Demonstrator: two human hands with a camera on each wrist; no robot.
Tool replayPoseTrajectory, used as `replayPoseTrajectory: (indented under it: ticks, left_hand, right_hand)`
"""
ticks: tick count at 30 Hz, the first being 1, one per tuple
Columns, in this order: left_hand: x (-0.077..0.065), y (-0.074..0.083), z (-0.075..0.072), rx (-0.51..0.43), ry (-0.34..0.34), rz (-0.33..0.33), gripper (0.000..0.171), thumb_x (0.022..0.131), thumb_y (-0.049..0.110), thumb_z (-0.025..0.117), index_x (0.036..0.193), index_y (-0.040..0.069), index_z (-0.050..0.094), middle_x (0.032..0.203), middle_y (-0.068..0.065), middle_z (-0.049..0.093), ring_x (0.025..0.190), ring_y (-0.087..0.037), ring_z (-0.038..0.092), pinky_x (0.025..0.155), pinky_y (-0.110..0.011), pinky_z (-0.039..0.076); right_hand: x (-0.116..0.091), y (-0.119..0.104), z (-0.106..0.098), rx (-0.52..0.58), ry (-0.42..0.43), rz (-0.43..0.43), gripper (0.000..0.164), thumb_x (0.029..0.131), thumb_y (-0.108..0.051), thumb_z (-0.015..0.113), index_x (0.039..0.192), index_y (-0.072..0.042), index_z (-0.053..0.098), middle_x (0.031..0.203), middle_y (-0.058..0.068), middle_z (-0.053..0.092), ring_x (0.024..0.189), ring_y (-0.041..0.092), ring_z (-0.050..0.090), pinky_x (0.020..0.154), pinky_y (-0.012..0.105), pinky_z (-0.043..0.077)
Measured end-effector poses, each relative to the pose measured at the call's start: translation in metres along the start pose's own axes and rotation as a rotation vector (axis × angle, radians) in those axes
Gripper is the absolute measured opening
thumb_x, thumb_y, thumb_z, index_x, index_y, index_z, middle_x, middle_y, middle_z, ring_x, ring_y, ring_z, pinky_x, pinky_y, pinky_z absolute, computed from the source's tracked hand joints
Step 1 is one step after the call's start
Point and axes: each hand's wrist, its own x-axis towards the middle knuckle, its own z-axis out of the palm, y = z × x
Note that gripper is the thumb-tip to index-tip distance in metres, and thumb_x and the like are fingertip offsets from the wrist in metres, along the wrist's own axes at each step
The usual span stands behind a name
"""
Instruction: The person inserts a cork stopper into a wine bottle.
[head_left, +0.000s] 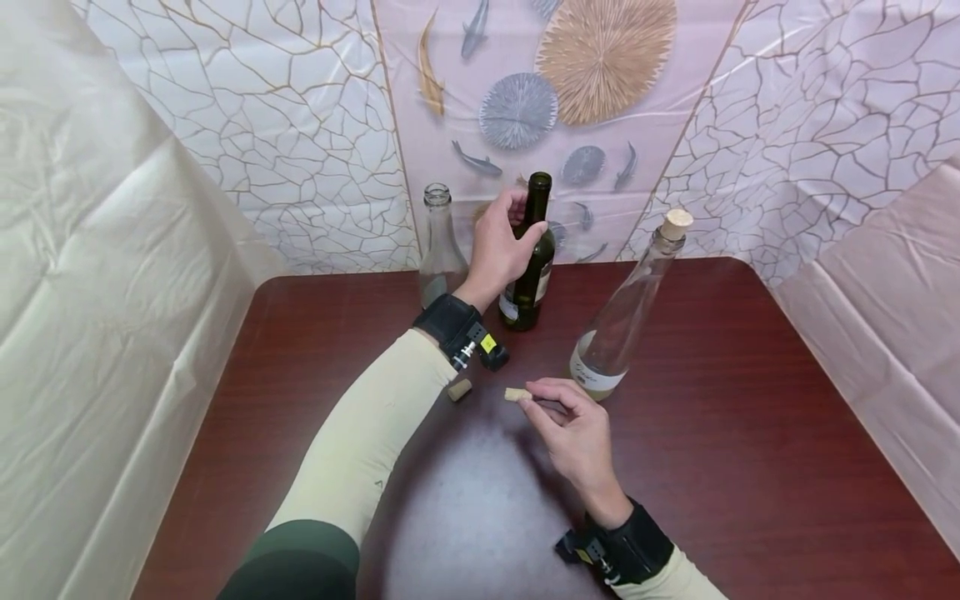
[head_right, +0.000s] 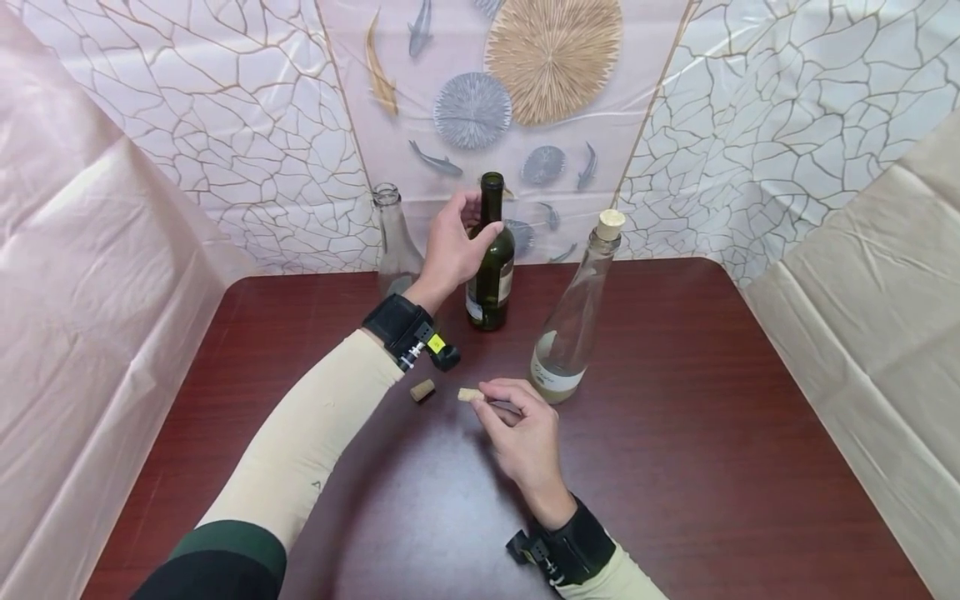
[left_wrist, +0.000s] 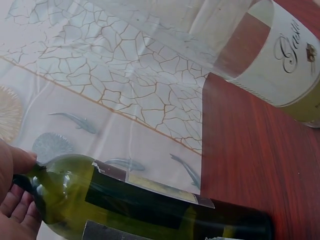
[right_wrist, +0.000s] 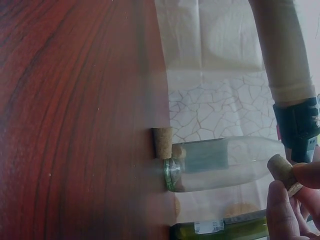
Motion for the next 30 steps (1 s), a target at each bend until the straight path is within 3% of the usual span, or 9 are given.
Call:
replayPoseTrajectory:
  ticks: [9,17,30]
  left_hand:
    - [-0.014,0.002,-0.007,0.047,-0.01,0.041,0.042,0.099,0.02,0.073,0.136,0.008,0.06,0.123,-0.009,0.066,0.111,-0.022,0.063,0.098,-0.028,0.052]
    - [-0.025,0.002,-0.011,0.095,-0.041,0.07,0.044,0.099,0.022,0.073,0.138,0.007,0.059,0.123,-0.009,0.066,0.112,-0.022,0.063,0.099,-0.029,0.052]
    - [-0.04,0.004,-0.018,0.089,-0.052,0.091,0.046,0.098,0.02,0.075,0.139,0.008,0.059,0.124,-0.009,0.067,0.112,-0.021,0.064,0.101,-0.029,0.052]
  right_hand:
    - [0.001,-0.002,0.001,-0.019,-0.01,0.014,0.023,0.083,0.01,0.081,0.105,0.004,0.078,0.109,0.022,0.07,0.094,0.006,0.075,0.084,0.023,0.063]
    - [-0.001,-0.002,0.003,-0.023,-0.011,0.05,0.022,0.084,0.01,0.081,0.105,0.004,0.079,0.11,0.021,0.071,0.093,0.004,0.075,0.084,0.022,0.062]
    - [-0.003,0.001,0.0,-0.02,-0.019,0.002,0.02,0.085,0.009,0.08,0.105,0.004,0.078,0.109,0.022,0.07,0.095,0.005,0.075,0.083,0.022,0.063]
